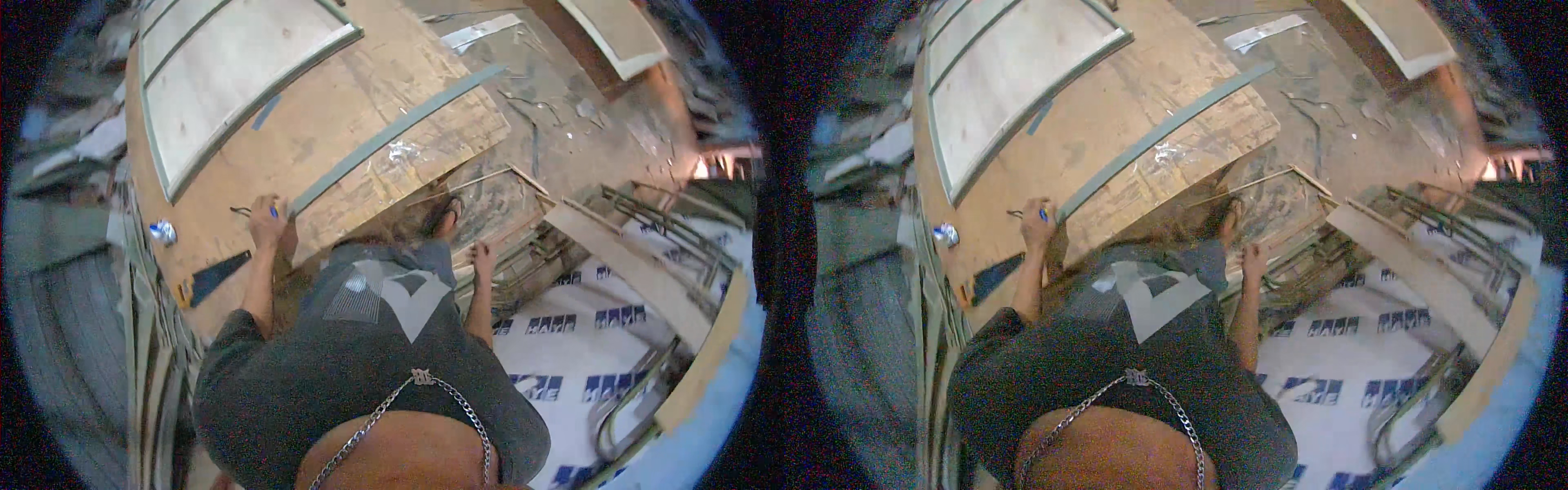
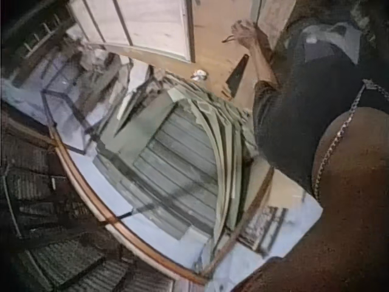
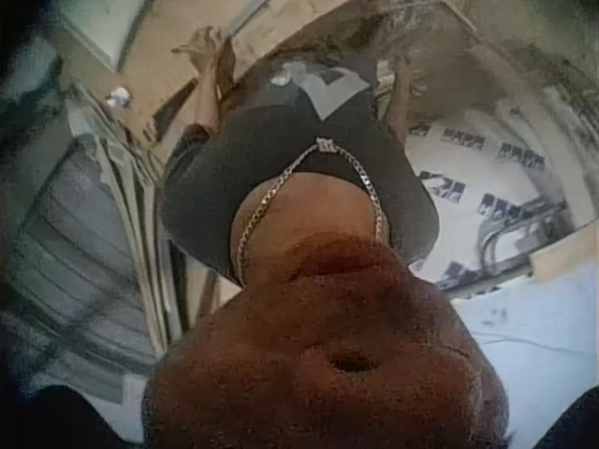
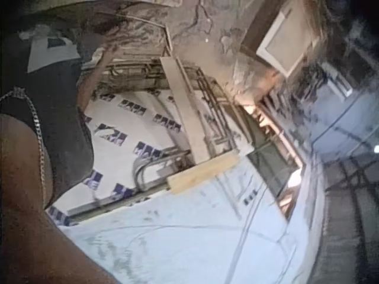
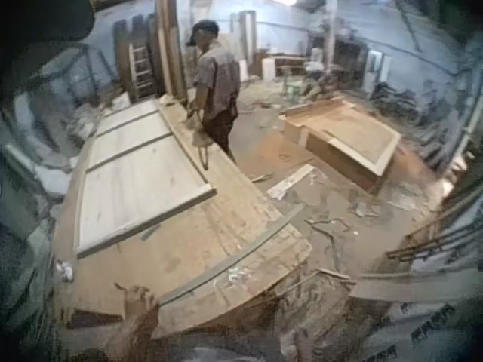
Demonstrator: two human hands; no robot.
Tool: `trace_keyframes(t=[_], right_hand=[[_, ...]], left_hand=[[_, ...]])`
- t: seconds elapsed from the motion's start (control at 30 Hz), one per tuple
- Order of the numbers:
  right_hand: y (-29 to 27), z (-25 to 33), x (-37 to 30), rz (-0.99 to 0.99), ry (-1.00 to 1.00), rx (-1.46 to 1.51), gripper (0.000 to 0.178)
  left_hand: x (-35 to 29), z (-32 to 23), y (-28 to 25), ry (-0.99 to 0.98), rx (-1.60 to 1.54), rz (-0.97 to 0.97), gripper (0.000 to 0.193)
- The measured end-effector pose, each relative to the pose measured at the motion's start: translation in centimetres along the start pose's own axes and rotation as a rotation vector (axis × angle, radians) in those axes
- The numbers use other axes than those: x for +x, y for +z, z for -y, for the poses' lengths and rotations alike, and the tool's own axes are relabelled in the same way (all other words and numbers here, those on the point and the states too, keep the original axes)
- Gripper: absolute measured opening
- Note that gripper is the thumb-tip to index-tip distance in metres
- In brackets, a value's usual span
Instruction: The person measures a wooden strip with a tape measure, marks it, and then saws through the strip with a hand saw.
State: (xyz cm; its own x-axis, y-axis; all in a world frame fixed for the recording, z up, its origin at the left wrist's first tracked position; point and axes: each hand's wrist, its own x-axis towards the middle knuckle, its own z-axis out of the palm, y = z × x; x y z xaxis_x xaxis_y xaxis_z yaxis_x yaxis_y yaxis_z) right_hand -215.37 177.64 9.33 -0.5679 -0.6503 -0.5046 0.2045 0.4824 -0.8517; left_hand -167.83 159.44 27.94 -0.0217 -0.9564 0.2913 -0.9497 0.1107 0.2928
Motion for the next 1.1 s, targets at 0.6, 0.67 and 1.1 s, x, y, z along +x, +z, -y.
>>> trace_keyframes(t=[0.6,0.67,1.1], right_hand=[[18.4,26.5,-1.0,1.527,-0.940,-0.576,0.042],[19.4,25.4,-0.8,1.564,-0.854,-0.634,0.035],[24.8,29.2,-3.7,1.349,-0.954,-0.812,0.038]], left_hand=[[-3.4,-26.8,3.1,-1.454,-1.828,-0.148,0.025],[-4.4,-26.2,3.8,-1.451,-1.905,-0.212,0.025],[-2.2,-16.4,4.2,-1.008,-1.532,0.144,0.021]])
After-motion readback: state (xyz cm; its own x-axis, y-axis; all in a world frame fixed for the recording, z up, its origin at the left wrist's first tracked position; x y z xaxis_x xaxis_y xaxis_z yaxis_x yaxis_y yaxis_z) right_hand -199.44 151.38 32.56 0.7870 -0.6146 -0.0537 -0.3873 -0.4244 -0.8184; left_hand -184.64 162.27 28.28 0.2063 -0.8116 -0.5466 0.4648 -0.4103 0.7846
